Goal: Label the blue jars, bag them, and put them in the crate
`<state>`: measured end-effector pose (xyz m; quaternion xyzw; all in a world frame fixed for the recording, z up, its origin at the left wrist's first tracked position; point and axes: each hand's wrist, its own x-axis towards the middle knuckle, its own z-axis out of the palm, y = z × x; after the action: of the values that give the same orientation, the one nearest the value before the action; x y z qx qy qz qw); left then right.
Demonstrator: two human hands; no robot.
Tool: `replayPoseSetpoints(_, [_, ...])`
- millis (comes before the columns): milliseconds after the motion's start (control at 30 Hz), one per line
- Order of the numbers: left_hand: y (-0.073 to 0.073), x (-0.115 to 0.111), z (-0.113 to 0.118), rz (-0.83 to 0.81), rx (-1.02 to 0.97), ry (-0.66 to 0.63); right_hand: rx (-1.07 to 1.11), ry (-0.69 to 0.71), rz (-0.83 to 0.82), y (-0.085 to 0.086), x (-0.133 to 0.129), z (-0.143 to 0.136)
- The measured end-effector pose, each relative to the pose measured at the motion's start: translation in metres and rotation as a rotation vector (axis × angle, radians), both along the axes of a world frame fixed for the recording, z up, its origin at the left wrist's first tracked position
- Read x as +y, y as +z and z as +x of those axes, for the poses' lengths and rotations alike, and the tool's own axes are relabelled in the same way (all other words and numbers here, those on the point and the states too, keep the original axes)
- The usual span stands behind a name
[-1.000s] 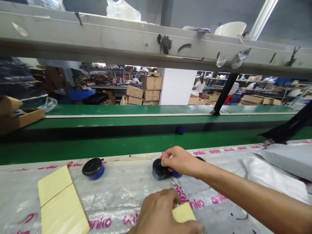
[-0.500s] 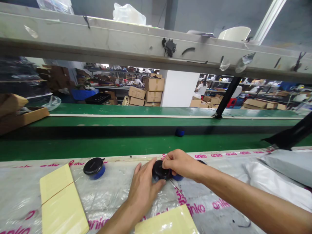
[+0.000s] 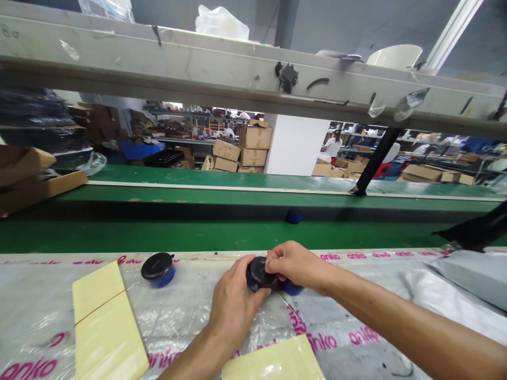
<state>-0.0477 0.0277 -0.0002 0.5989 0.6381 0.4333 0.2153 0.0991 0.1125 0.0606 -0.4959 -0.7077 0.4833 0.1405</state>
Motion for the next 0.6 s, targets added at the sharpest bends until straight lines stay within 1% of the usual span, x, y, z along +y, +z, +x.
replayPoseSetpoints(367, [-0.0029,-0.0015,0.0004,0.008,0.006,-0.009,-0.026,0.004,0.020,0.0016,-0.0023,0.0000])
replayPoseSetpoints(600, [-0.0026,-0.0015,0.0018,0.003,0.032,0.000,-0.039,0.005,0.037,-0.0031,0.0000,-0.0003])
